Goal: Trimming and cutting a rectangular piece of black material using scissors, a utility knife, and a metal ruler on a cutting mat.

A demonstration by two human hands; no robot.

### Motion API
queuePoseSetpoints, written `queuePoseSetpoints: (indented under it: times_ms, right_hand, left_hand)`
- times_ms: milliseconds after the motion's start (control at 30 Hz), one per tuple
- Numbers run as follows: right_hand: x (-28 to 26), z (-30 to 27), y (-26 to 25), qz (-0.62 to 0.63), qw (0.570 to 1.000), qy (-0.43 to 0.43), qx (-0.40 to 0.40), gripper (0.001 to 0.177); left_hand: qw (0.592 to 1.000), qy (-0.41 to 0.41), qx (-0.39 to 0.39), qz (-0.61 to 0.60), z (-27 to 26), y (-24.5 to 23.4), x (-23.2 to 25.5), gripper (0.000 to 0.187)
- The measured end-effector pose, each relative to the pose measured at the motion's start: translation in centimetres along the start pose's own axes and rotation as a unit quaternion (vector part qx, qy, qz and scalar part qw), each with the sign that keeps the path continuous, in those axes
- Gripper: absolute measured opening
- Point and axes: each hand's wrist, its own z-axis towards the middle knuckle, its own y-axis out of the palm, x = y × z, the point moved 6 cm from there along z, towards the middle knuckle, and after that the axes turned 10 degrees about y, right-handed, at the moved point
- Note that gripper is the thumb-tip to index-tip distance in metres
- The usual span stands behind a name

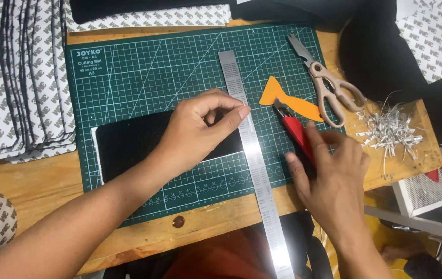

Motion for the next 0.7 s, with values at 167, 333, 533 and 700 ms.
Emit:
queuePoseSetpoints:
  times_ms: [167,333,533,700]
  right_hand:
    - [-3.3,0.7,-2.4,0.265,0.964,-0.019,0.011,0.023]
    - [-4.4,2.0,-0.5,0.424,0.897,0.068,-0.099,0.014]
    - [-3.5,1.8,-0.1,0.435,0.893,0.058,-0.103,0.003]
    - [-0.9,1.4,-2.0,0.329,0.944,-0.019,-0.02,0.002]
  left_hand:
    - [0.998,0.059,-0.014,-0.018,-0.2,0.6,0.7,0.009]
    - [0.996,0.075,-0.038,-0.025,-0.3,0.9,1.7,0.01]
    - [0.995,0.064,-0.072,-0.018,-0.4,1.2,2.4,0.014]
    - [0.992,0.075,-0.097,-0.015,-0.5,1.2,2.6,0.019]
